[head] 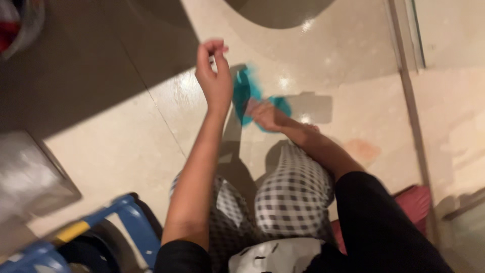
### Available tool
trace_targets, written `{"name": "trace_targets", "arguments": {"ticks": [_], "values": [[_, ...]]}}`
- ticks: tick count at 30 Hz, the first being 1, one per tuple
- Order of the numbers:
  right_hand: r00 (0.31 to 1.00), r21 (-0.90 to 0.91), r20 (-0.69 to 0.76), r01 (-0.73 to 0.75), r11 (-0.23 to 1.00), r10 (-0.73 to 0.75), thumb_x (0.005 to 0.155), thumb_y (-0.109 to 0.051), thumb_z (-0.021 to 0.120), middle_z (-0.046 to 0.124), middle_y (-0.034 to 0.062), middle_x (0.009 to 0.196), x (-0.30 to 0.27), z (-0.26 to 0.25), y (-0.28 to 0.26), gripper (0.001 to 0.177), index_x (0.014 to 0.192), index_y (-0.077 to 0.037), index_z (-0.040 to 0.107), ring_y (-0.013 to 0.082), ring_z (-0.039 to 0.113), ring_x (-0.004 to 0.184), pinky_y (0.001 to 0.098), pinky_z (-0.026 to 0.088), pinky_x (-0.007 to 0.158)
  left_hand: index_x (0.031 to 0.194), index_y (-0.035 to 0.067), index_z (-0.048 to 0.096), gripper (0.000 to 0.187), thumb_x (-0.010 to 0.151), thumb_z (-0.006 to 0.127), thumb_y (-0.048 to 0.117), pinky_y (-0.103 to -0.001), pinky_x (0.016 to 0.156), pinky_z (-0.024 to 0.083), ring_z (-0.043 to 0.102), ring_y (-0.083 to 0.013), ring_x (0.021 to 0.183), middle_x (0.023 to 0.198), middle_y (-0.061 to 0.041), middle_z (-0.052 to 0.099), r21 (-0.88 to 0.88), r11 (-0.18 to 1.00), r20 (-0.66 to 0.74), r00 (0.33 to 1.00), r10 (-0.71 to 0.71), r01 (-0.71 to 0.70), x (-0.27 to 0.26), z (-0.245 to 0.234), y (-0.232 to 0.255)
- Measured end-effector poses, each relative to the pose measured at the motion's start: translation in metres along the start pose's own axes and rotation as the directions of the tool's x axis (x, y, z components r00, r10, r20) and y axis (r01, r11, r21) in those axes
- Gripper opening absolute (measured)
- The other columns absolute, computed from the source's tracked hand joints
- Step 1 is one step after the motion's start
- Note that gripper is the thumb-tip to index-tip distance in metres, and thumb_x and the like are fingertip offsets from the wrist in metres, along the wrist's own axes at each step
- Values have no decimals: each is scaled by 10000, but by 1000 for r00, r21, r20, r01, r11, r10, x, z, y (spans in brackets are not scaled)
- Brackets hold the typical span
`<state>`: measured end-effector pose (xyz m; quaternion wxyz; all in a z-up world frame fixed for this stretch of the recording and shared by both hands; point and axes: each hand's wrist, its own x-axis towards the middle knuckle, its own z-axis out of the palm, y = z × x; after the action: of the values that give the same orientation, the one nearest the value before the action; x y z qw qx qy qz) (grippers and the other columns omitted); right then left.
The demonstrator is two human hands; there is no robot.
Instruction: The person cleans the bathroom floor by scrubbing with a steel wool pad and a yellow cup, then wiping with a blue cloth. They rinse the cloth at the sink and continue wiping the floor around the toilet and near the shower.
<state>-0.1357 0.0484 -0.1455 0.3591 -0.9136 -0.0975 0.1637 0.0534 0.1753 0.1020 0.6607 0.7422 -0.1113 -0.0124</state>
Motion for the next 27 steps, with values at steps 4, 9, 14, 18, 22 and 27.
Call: {"name": "trace_targets", "arguments": {"ticks": [4,9,14,18,22,27], "values": [[978,340,-78,-158,927,195,1053,-285,533,656,190,1236,-13,5,-39,380,1358,-69,605,340,603,1090,443,481,903,1120,66,638,147,1019,536,34,-286,853,505,711,-133,987,1013,-25,715,-36,999,119,992,-33,38,-25,-2,-1],[789,982,-129,17,188,601,1109,-514,451,643,34,1132,-160,-79,-32,496,1421,-134,516,143,613,875,295,455,629,1118,51,635,93,1029,610,36,-268,817,502,641,-119,918,982,-28,681,-26,999,212,977,35,-31,-6,-12,-23],[-61,577,-717,-610,543,694,1009,-562,547,518,142,1309,-263,-49,21,690,1465,-53,446,284,452,1125,416,327,876,1152,53,615,106,1060,566,37,-264,812,520,653,-97,941,1000,-13,673,-2,1000,161,987,25,-25,5,-40,-39],[-103,407,-752,-850,335,651,929,-601,624,419,228,1450,-230,-6,18,868,1500,11,390,397,322,1325,512,224,1073,1156,46,615,138,1045,539,15,-267,798,500,630,-98,907,993,-15,692,153,988,204,978,-48,16,-8,-47,-31],[124,296,-749,-816,496,651,849,-639,701,320,313,1590,-135,-21,19,1056,1534,76,334,510,193,1525,608,122,1271,1160,38,616,145,1045,533,5,-276,812,507,632,-112,908,985,-24,686,216,976,261,963,-70,13,-28,-40,-29],[701,77,-513,-537,840,495,831,-252,670,504,165,1552,-47,-20,-31,640,1429,-49,572,376,372,1533,520,242,1339,1169,37,621,174,1033,524,-12,-271,804,510,644,-116,912,976,-31,687,235,972,355,928,-115,31,-46,-21,-29]]}}
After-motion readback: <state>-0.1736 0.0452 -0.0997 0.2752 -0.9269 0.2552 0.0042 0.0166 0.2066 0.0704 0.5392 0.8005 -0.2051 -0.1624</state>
